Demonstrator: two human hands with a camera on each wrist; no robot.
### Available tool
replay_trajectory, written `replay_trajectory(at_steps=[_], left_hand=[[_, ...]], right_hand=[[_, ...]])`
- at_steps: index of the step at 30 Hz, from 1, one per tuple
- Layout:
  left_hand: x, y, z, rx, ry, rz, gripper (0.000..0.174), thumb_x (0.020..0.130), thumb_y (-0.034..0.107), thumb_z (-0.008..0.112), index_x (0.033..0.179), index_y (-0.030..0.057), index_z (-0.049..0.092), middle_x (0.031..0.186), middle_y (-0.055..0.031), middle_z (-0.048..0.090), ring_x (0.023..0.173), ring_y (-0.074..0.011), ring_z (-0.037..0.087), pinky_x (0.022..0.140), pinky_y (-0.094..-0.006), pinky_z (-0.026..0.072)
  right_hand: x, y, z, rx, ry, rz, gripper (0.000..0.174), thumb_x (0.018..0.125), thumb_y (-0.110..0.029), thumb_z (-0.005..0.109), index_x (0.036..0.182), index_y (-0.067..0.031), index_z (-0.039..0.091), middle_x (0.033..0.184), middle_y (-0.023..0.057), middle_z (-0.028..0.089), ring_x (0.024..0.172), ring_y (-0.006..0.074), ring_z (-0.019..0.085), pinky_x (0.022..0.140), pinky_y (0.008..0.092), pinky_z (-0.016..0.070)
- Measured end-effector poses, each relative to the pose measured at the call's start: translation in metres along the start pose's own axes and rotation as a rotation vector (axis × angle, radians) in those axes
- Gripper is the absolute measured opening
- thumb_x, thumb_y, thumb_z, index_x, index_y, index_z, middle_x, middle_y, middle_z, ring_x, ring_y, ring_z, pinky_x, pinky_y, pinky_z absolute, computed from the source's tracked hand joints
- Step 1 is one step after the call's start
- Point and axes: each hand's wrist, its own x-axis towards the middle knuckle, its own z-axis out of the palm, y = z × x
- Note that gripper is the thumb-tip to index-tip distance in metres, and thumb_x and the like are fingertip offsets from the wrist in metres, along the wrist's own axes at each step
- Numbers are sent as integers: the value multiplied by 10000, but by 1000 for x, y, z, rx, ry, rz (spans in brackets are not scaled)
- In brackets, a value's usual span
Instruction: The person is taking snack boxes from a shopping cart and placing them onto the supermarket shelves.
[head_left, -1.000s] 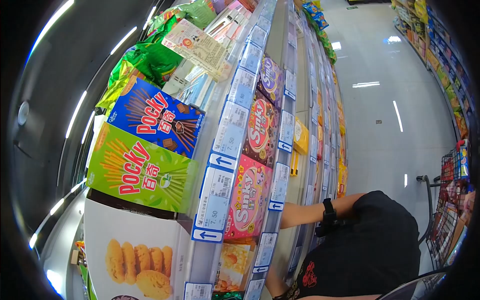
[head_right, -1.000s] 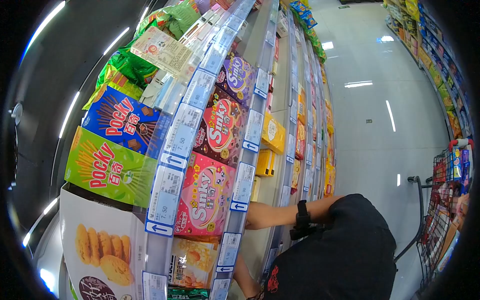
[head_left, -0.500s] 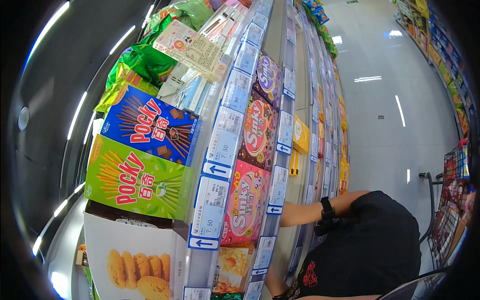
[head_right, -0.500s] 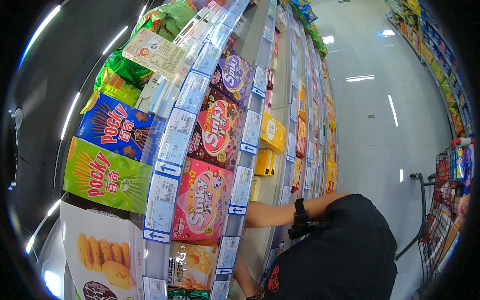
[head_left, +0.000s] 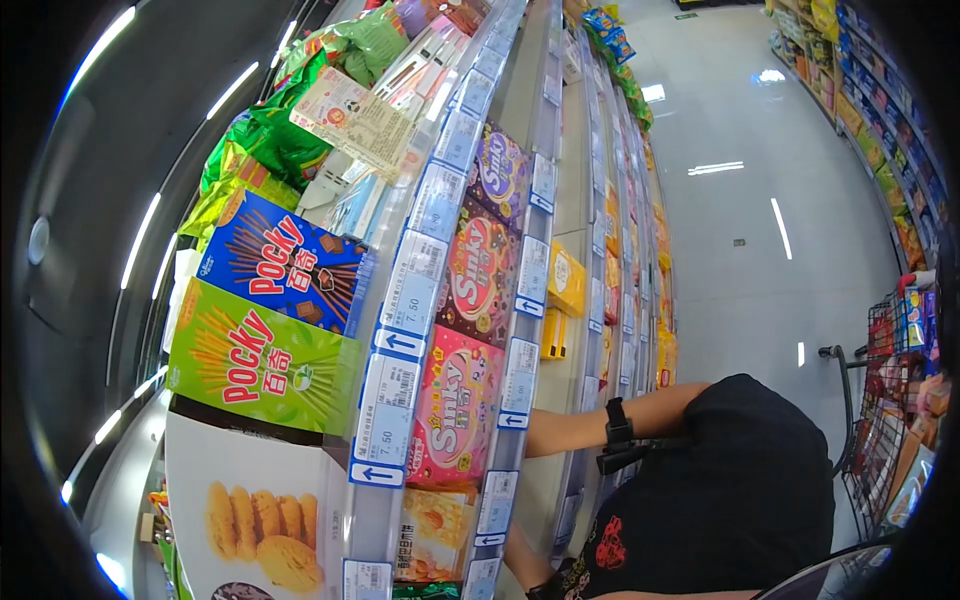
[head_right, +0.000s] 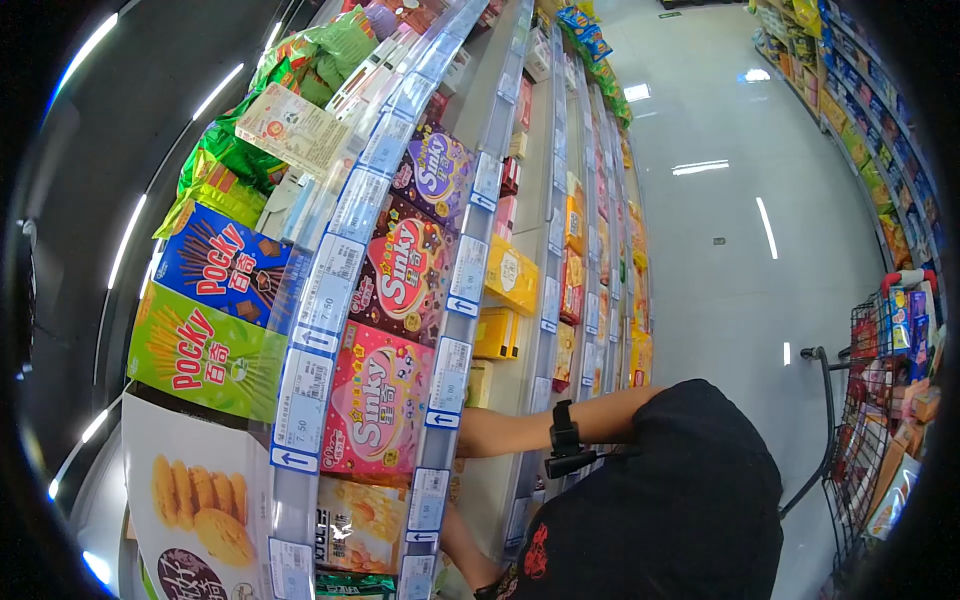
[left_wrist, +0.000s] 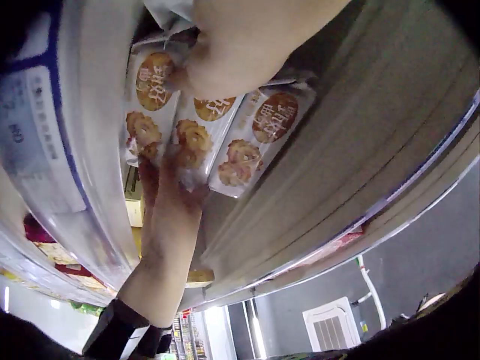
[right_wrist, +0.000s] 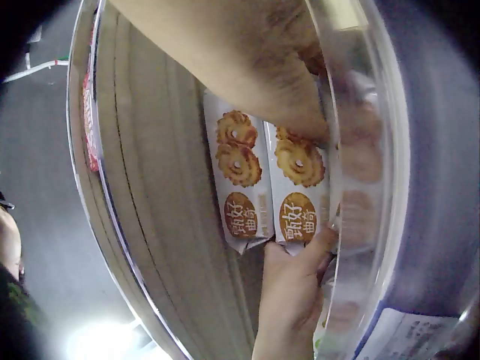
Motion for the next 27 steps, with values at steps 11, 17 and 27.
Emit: replay_trajectory(at_steps=[11,17,27], left_hand=[[-21,-10,-20,-22,159,18,436,820,261,595,1149,-17,523,1167,-170,551,1068,-322,509,930,-382,366],[-108,47,-43,-247,628,-77,380,783,96,587,1125,-41,496,1044,-196,554,991,-264,541,809,-348,435],[-403,84,-28,60,1209,-937,159,758,41,580,913,22,609,815,-106,613,699,-208,592,628,-299,478]], right_hand=[[-35,-38,-27,-184,71,120,411,758,-247,605,1063,8,499,929,191,562,764,351,581,686,397,499],[-71,-83,-42,101,11,39,243,755,-138,602,985,-75,556,826,74,600,661,234,608,602,339,504],[-180,-192,99,473,-1358,-466,207,777,-196,584,967,-118,599,783,64,606,595,188,598,556,324,487]])
